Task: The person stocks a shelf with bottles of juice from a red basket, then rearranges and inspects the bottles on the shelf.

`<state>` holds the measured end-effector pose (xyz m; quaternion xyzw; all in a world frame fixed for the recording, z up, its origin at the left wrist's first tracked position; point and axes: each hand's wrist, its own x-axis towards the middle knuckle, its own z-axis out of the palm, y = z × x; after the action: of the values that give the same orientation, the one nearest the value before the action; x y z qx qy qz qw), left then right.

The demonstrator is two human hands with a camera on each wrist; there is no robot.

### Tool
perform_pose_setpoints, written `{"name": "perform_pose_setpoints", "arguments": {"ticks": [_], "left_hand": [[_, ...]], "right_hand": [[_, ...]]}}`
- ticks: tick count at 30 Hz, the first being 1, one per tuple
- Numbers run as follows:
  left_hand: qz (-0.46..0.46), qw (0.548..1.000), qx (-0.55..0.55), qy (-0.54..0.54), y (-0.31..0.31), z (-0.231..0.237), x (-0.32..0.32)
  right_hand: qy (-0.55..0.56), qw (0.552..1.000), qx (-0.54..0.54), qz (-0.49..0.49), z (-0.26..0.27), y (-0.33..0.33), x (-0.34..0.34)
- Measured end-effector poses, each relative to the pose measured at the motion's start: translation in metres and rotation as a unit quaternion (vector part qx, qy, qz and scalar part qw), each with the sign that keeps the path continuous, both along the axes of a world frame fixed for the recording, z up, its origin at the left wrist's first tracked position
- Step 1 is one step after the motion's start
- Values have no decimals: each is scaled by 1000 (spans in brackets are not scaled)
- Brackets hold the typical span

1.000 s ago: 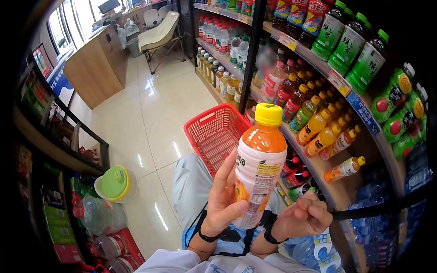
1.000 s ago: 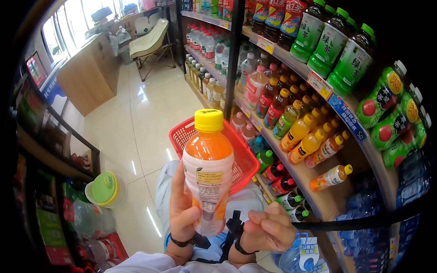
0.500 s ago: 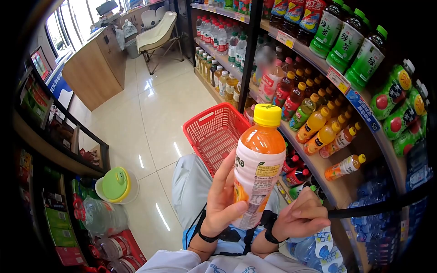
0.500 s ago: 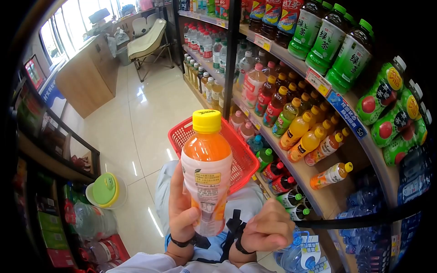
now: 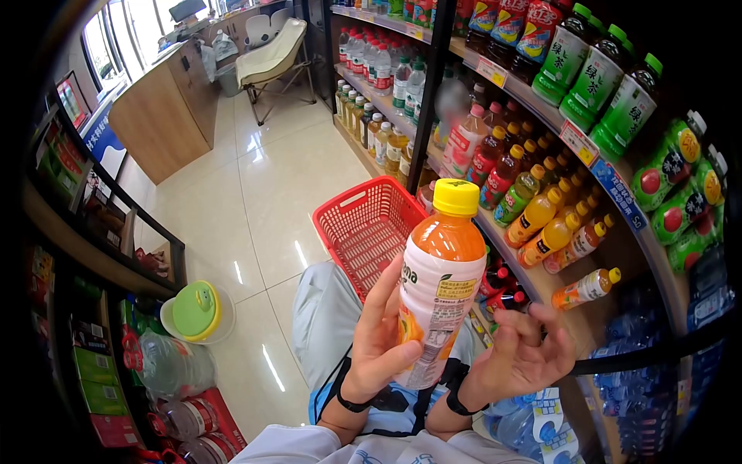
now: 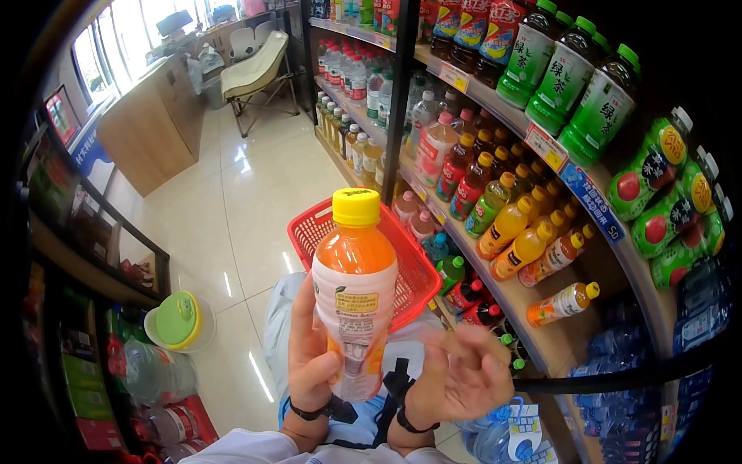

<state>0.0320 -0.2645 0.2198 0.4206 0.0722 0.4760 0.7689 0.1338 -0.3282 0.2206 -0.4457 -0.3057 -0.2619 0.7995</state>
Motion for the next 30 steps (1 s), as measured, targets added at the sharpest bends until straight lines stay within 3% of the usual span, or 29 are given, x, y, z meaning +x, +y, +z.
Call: {"name": "perform_pose_setpoints", "arguments": {"ticks": [2, 6, 8, 9, 11, 15, 20, 23, 25, 28, 30], "left_hand": [[2, 1000, 3, 0, 0, 0, 0], [4, 1000, -1, -5, 0, -1, 0], [3, 1000, -2, -5, 0, -2, 0], [3, 1000, -3, -9, 0, -3, 0], [3, 1000, -4, -12, 0, -3, 0], [-29, 999, 15, -44, 5, -5, -4], [-59, 994, 30, -91, 3, -7, -4], [8, 1000, -5, -23, -1, -4, -2], [-2, 1000, 3, -17, 1, -2, -2], [0, 1000, -2, -16, -1, -2, -2], [-2, 1000, 0, -15, -1, -2, -2]], "right_hand": [[18, 996, 3, 90, -4, -11, -3], [-61, 994, 23, 85, -8, -13, 6], [-140, 982, -78, 100, -1, -16, 13], [-141, 982, -78, 100, -2, -12, 11], [-92, 993, 41, 66, -5, -2, 3], [-28, 977, 103, 184, 0, -14, -1], [-37, 994, 4, 100, -1, -10, 6], [-20, 995, -16, 95, 0, -1, 8], [48, 994, 56, -84, 13, 21, 1], [92, 994, 47, -27, 19, 11, -9], [57, 998, 37, 18, 8, 0, -7]]}}
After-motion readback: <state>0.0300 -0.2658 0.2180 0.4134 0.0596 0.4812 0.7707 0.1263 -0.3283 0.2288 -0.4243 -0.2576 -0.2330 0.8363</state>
